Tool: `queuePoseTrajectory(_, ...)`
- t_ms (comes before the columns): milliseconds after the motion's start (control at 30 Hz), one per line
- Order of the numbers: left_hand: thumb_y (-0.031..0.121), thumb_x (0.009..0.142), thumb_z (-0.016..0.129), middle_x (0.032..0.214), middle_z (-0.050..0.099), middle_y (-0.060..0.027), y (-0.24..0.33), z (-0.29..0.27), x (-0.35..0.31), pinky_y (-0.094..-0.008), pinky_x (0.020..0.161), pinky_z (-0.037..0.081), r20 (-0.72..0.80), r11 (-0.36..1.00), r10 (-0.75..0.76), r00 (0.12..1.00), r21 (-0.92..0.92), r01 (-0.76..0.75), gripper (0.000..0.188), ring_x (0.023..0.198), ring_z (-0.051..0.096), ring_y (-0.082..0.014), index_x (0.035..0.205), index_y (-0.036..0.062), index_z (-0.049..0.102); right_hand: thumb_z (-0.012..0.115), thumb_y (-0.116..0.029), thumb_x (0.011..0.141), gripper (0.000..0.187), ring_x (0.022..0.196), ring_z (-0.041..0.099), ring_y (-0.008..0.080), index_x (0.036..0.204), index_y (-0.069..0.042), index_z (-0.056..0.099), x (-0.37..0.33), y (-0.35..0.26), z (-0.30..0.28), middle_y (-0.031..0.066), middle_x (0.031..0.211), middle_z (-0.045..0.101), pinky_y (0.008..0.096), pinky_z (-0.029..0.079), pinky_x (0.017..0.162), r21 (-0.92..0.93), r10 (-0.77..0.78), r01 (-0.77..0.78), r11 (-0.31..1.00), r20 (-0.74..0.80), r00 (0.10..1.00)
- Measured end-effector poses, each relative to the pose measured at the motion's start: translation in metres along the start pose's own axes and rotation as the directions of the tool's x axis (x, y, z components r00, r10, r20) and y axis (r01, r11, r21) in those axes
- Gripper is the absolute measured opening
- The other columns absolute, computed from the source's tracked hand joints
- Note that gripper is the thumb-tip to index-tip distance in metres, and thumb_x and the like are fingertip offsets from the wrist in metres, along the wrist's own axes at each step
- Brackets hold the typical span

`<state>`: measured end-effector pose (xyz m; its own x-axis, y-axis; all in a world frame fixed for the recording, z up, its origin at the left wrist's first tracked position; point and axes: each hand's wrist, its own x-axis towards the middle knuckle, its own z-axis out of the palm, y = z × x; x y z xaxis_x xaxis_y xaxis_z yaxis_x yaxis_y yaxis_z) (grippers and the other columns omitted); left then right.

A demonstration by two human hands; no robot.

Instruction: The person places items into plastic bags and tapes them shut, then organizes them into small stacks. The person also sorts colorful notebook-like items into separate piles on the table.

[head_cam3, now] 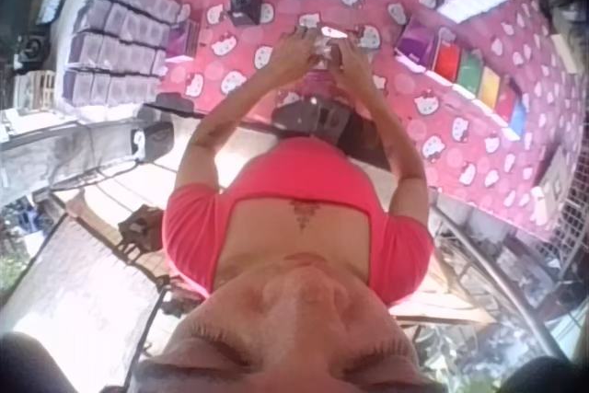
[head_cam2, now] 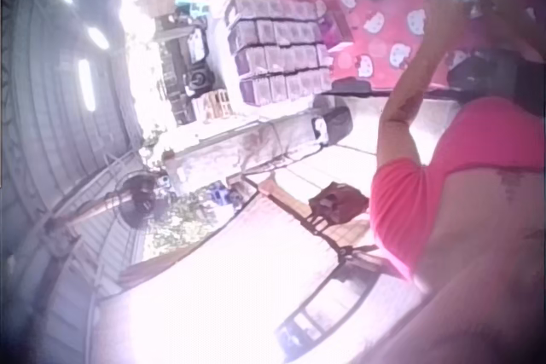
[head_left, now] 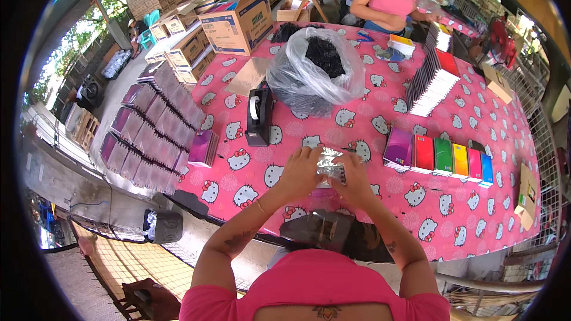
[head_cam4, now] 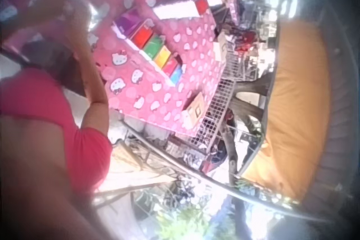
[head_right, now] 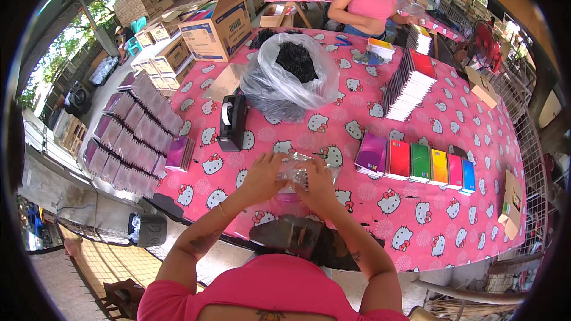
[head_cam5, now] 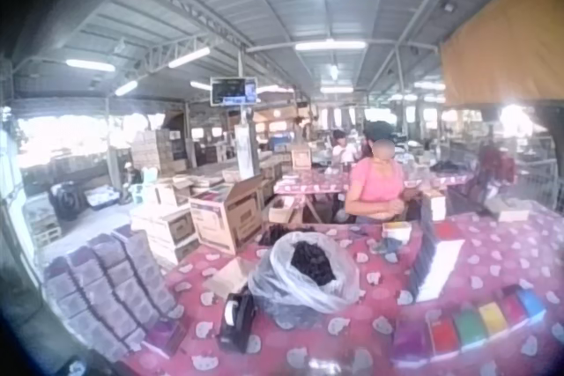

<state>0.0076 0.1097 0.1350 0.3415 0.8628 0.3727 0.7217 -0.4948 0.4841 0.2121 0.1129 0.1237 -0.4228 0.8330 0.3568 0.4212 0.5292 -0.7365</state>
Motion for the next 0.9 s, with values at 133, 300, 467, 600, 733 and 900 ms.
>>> queuePoseTrajectory(133,0.016,0.075,0.081,0.089,0.066,-0.0114,-0.019,-0.003,0.014,-0.0339,0.071,0.053,0.382,0.752,-0.295,0.876,-0.473,0.460,0.050,0.085,0.064,-0.0226,0.118,0.0023,0.059,0.075,-0.011,0.083,0.042,0.102,0.058,0.0160,0.119,-0.008,0.054,-0.008,0.041,0.008,0.0041,0.110,0.061,0.0329,0.046,0.087,0.529,0.316,-0.330,0.781,0.120,0.941)
queuePoseTrajectory(300,0.025,0.081,0.079,0.102,0.067,-0.0121,-0.167,-0.009,-0.007,-0.0337,0.075,0.052,-0.537,0.872,-0.396,0.745,0.032,0.488,0.042,0.086,0.064,-0.0172,0.115,0.0032,0.066,0.074,-0.008,0.083,0.039,0.100,0.054,0.0103,0.117,-0.007,0.055,-0.007,0.041,0.024,0.0017,0.110,0.058,0.0276,0.046,0.082,0.593,0.369,-0.384,0.708,0.153,0.917)
queuePoseTrajectory(467,0.021,0.084,0.076,0.078,0.064,-0.0004,-0.212,-0.052,-0.010,-0.0241,0.057,0.045,0.004,0.394,-0.848,0.530,-0.665,0.635,0.028,0.065,0.056,-0.0079,0.103,0.0023,0.070,0.073,-0.005,0.083,0.038,0.094,0.053,0.0100,0.117,-0.007,0.056,-0.006,0.032,0.026,0.0017,0.110,0.056,0.0260,0.046,0.079,0.614,0.417,-0.389,0.687,0.105,0.903)
queuePoseTrajectory(600,0.019,0.086,0.075,0.073,0.061,0.0026,-0.195,-0.022,-0.028,-0.0228,0.053,0.041,-0.135,0.245,-0.889,0.438,-0.948,0.205,0.016,0.062,0.054,-0.0067,0.095,0.0072,0.069,0.071,-0.003,0.082,0.037,0.092,0.052,0.0097,0.117,-0.007,0.056,-0.006,0.024,0.019,0.0017,0.110,0.056,0.0260,0.045,0.079,0.658,0.472,-0.418,0.627,0.106,0.875)
queuePoseTrajectory(733,0.022,0.089,0.074,0.075,0.063,0.0004,-0.198,-0.008,-0.059,-0.0223,0.052,0.041,0.046,0.082,-0.877,0.478,-0.967,0.242,0.017,0.060,0.055,-0.0082,0.091,0.0065,0.068,0.071,-0.004,0.082,0.038,0.093,0.053,0.0105,0.117,-0.007,0.056,-0.006,0.025,0.021,0.0024,0.111,0.056,0.0269,0.046,0.080,0.632,0.449,-0.422,0.650,0.128,0.884)
queuePoseTrajectory(900,0.023,0.088,0.063,0.085,0.071,-0.0214,-0.159,-0.073,-0.007,-0.0450,0.069,0.055,-0.182,0.582,-0.739,0.649,0.313,0.751,0.021,0.082,0.071,-0.0328,0.087,0.0044,0.072,0.071,-0.007,0.082,0.038,0.097,0.054,0.0125,0.118,-0.006,0.055,-0.012,0.048,0.019,0.0037,0.113,0.055,0.0288,0.046,0.081,0.577,0.435,-0.389,0.718,0.064,0.898)
